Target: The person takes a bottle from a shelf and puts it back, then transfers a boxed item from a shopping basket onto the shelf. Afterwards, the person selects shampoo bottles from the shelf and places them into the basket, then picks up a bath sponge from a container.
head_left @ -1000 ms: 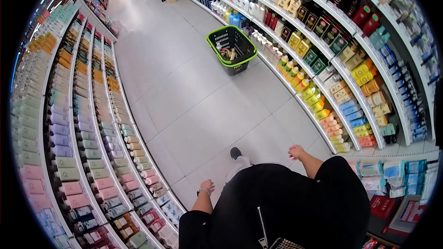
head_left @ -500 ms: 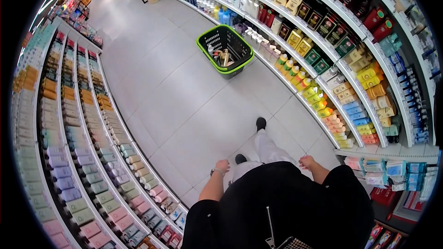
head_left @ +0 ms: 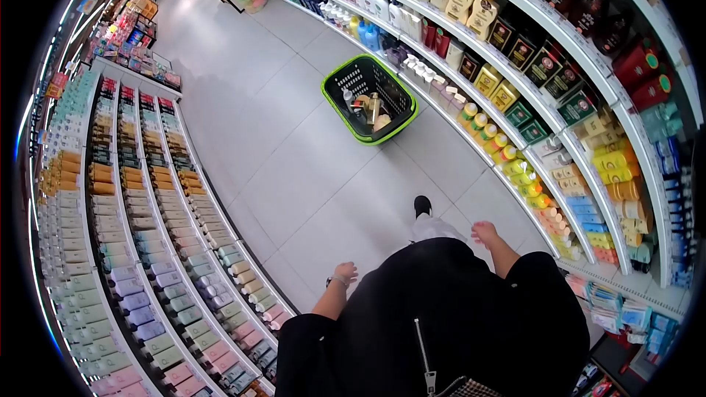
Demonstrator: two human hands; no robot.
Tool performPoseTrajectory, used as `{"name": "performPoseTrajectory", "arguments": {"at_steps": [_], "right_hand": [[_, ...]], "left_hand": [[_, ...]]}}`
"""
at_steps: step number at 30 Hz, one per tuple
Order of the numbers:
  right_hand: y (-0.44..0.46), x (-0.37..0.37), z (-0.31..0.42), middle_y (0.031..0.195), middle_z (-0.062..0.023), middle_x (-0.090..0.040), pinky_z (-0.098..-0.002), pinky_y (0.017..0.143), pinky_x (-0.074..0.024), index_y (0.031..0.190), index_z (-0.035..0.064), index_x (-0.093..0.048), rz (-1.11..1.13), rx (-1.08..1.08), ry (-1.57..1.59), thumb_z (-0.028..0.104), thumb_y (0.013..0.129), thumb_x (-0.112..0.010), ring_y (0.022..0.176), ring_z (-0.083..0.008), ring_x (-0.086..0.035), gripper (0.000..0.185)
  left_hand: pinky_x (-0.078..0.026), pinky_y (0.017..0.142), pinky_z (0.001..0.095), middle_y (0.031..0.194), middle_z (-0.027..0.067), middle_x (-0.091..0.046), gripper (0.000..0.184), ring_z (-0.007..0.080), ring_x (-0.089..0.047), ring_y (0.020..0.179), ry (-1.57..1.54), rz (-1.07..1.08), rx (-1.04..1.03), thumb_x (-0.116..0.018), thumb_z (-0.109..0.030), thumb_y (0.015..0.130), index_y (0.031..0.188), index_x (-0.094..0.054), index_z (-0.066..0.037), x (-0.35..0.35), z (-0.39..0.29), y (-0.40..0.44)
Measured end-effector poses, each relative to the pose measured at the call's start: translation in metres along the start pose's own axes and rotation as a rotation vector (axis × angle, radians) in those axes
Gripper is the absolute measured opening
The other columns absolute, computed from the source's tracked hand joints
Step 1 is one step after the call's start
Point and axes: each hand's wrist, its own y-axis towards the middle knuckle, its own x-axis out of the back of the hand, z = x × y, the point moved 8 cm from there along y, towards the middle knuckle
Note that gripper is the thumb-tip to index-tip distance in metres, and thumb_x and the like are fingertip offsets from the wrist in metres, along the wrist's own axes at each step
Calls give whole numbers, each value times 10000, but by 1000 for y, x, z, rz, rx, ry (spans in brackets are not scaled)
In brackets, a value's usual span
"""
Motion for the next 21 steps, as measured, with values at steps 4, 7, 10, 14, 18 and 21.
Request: {"name": "performPoseTrajectory", "arguments": {"at_steps": [4,7,10,14,18,21], "right_hand": [[40,-11,66,859,-61,-620,-351,589,-494,1065,66,-591,7,14,-37,119,798,-623,702,-201,-629,274],[71,-25,89,831,-48,-610,-344,571,-493,1030,82,-602,34,-19,-139,119,802,-619,681,-182,-605,232],[89,-48,122,793,-28,-595,-334,557,-485,959,106,-620,55,20,-255,141,811,-627,669,-156,-565,153],[84,-87,171,788,-38,-606,-340,554,-497,860,99,-648,97,88,-320,152,776,-632,687,-171,-575,101],[82,-106,189,795,-44,-637,-358,567,-520,838,92,-672,80,58,-361,170,747,-649,725,-191,-608,122],[74,-111,197,788,-54,-632,-341,561,-510,866,83,-681,-7,75,-489,167,769,-627,667,-194,-598,140]], "left_hand": [[-483,623,420,945,57,-624,255,233,-613,732,-32,-54,30,-491,-216,920,1156,-495,-119,7,-17,-18],[-481,609,407,953,59,-632,287,216,-618,736,-30,-153,4,-503,-217,896,1155,-507,-94,6,-30,-34],[-477,596,401,974,75,-641,349,216,-634,761,-49,-134,23,-514,-237,877,1183,-505,-70,6,-28,-28],[-502,716,419,1020,124,-664,354,293,-646,869,490,-89,-229,-547,-248,874,1166,-553,-47,10,-47,-20],[-500,869,412,1078,202,-665,371,357,-636,1013,1044,-27,-495,-552,-319,873,1103,-616,-36,22,-50,18],[-487,890,427,1077,236,-653,433,388,-611,1053,1117,26,-570,-508,-407,886,1084,-626,-40,39,-74,37]]}}
